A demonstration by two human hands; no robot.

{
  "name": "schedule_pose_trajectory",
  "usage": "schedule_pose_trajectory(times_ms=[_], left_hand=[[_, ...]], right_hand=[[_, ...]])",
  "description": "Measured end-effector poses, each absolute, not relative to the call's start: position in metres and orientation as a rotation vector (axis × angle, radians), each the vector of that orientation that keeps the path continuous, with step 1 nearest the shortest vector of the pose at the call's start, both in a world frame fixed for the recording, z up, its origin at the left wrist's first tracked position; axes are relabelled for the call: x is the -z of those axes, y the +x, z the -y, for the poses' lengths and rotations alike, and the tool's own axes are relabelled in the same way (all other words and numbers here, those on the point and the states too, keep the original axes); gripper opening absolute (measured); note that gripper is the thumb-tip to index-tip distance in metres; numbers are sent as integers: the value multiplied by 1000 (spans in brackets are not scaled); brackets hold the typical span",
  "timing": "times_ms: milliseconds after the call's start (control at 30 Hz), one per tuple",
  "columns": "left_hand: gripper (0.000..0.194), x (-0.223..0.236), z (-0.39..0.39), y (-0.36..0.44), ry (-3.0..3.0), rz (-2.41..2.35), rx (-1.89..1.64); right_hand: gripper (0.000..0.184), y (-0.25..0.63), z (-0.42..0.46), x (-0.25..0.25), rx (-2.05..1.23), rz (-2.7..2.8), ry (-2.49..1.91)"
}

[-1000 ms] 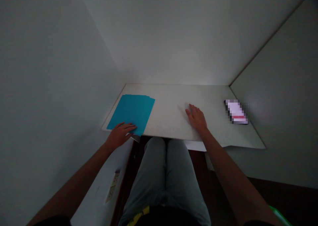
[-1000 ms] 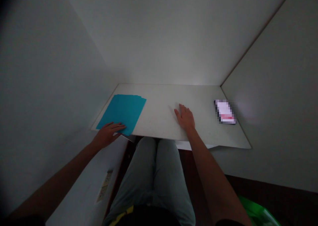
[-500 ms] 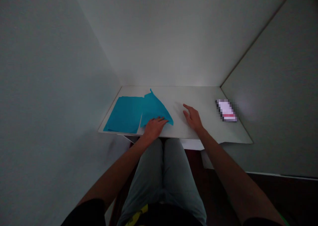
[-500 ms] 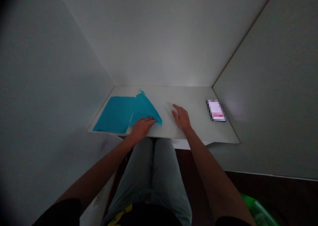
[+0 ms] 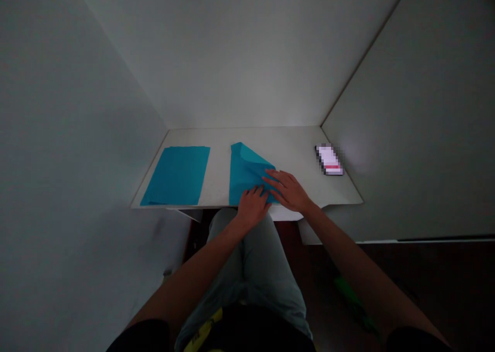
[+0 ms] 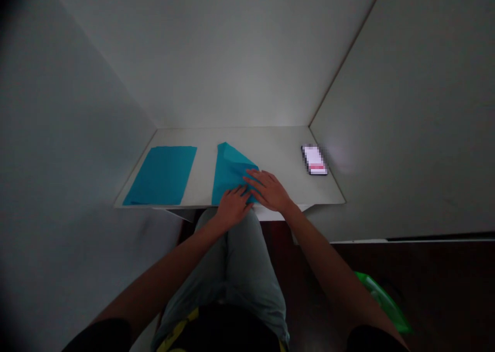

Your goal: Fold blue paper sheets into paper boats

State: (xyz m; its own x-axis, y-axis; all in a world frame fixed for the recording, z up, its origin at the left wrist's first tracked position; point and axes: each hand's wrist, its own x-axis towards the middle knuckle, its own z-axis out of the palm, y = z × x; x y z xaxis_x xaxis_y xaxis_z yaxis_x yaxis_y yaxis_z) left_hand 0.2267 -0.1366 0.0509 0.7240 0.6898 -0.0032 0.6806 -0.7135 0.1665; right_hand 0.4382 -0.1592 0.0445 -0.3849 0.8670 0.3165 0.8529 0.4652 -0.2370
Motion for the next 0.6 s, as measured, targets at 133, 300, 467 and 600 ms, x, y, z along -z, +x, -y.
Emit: schedule_pose_trajectory(times_ms=[133,300,467,600], left_hand=[[63,-40,129,202,2763,-951,-137],[131,-29,87,134,2788,-742,-87],[126,-20,51,92,2834,-714,-12],[112,-18,46,98,2810,-733,-107]], right_hand=[[59,432,147,-27,-84,2399,-1523],[74,446,146,-5,-213,2412,-1609],[109,459,155,-9,-314,2510,-1476],[132,471,162,-13,-366,2567,-1397]])
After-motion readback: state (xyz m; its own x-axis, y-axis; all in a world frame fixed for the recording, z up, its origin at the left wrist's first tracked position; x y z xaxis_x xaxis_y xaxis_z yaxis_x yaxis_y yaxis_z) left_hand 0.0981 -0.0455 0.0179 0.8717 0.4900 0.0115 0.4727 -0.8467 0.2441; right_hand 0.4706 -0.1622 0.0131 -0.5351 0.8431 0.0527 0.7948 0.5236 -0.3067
